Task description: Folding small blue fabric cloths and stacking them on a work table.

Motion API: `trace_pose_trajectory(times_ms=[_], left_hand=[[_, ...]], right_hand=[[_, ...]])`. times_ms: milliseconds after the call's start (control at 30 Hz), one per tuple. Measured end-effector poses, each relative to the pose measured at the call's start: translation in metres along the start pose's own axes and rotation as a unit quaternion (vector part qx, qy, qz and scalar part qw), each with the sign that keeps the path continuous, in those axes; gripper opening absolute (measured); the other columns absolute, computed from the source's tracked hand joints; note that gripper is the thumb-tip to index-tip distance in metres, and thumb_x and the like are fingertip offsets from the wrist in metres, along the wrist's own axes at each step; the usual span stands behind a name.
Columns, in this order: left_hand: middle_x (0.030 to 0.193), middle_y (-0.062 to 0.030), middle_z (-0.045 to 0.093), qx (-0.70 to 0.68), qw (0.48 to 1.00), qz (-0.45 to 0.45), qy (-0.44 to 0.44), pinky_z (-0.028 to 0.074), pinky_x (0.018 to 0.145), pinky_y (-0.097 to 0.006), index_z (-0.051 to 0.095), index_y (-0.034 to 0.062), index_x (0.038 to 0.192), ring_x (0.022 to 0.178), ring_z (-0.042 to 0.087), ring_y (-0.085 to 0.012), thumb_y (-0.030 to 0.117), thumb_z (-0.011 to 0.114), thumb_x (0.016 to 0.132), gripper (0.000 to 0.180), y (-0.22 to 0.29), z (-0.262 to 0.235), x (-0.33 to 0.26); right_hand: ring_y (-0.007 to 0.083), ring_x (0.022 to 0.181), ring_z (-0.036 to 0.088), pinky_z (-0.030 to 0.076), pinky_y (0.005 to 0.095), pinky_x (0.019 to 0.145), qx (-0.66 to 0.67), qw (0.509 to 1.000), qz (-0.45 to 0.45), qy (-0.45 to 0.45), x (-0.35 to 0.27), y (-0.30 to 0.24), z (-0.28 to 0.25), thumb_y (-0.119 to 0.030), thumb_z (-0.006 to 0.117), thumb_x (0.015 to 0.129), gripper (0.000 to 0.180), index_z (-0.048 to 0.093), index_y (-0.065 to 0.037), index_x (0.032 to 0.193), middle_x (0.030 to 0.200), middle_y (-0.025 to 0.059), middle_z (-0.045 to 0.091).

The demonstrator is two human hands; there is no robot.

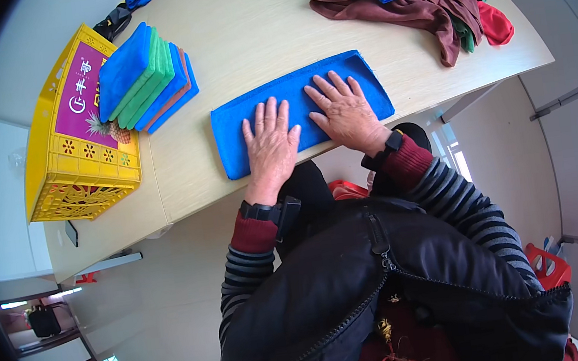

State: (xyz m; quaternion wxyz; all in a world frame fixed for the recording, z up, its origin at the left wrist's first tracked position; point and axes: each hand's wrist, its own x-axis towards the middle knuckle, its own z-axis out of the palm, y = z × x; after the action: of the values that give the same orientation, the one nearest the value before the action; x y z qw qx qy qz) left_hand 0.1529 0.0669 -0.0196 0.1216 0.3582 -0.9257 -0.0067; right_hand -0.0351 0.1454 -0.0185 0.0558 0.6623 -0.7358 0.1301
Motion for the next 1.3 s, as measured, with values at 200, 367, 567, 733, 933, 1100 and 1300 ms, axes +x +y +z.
trace_pose_trajectory(times_ms=[200,367,567,733,933,1100,1300], left_hand=[[0.164,-0.0101,0.026,0.038,0.997,-0.068,-0.009,0.016,0.121,-0.055,0.033,0.0142,0.156,0.152,0.022,-0.0301,0.042,0.042,0.105,0.059,-0.057,-0.002,-0.007],[0.159,-0.0170,0.034,0.003,0.989,-0.146,0.034,0.023,0.118,-0.054,0.038,0.0084,0.152,0.147,0.031,-0.0344,0.044,0.048,0.102,0.062,-0.081,-0.004,-0.010],[0.135,-0.0230,0.058,0.024,0.955,-0.293,0.021,0.042,0.105,-0.050,0.055,0.0011,0.133,0.123,0.055,-0.0387,0.045,0.063,0.093,0.060,-0.066,-0.028,-0.003],[0.101,-0.0204,0.070,-0.036,0.947,-0.319,0.007,0.049,0.090,-0.053,0.065,-0.0020,0.108,0.099,0.065,-0.0401,0.039,0.072,0.088,0.046,-0.075,-0.022,0.002],[0.096,-0.0137,0.072,-0.400,0.871,-0.273,0.084,0.054,0.085,-0.041,0.066,-0.0012,0.105,0.090,0.068,-0.0273,0.026,0.074,0.088,0.033,-0.111,-0.001,-0.010],[0.107,-0.0097,0.071,-0.687,0.679,-0.256,0.034,0.053,0.088,-0.032,0.064,-0.0021,0.116,0.095,0.066,-0.0165,0.016,0.072,0.091,0.032,-0.113,-0.019,-0.025],[0.115,-0.0113,0.069,-0.730,0.633,-0.257,0.013,0.052,0.092,-0.034,0.058,-0.0038,0.127,0.101,0.066,-0.0182,0.014,0.070,0.093,0.040,-0.114,-0.041,-0.038]], right_hand=[[0.0348,0.151,0.024,0.016,0.0514,0.122,-0.020,0.999,0.039,-0.013,0.004,0.031,-0.010,-0.053,0.041,0.103,0.063,0.039,-0.015,0.154,0.160,0.0146,0.033],[0.0352,0.151,0.023,0.016,0.0512,0.122,-0.017,0.997,0.070,-0.019,0.004,0.042,-0.008,-0.055,0.038,0.103,0.066,0.038,-0.015,0.155,0.161,0.0151,0.031],[0.0354,0.151,0.023,0.017,0.0517,0.122,-0.017,0.997,0.072,-0.026,0.003,0.043,-0.009,-0.056,0.037,0.103,0.066,0.037,-0.015,0.155,0.162,0.0161,0.030],[0.0358,0.151,0.024,0.018,0.0522,0.122,-0.019,0.997,0.071,-0.029,0.003,0.043,-0.011,-0.055,0.037,0.103,0.066,0.037,-0.014,0.155,0.162,0.0167,0.030],[0.0361,0.149,0.026,0.019,0.0535,0.121,-0.035,0.997,0.064,-0.022,0.005,0.037,-0.013,-0.051,0.041,0.103,0.063,0.040,-0.013,0.153,0.161,0.0162,0.032],[0.0359,0.148,0.029,0.020,0.0545,0.120,-0.026,0.999,0.031,-0.007,0.006,0.006,-0.019,-0.047,0.046,0.102,0.061,0.041,-0.012,0.151,0.159,0.0156,0.035],[0.0361,0.148,0.029,0.020,0.0548,0.120,0.000,0.999,-0.044,0.003,0.013,-0.047,-0.008,-0.044,0.045,0.103,0.060,0.041,-0.010,0.151,0.158,0.0154,0.036]])
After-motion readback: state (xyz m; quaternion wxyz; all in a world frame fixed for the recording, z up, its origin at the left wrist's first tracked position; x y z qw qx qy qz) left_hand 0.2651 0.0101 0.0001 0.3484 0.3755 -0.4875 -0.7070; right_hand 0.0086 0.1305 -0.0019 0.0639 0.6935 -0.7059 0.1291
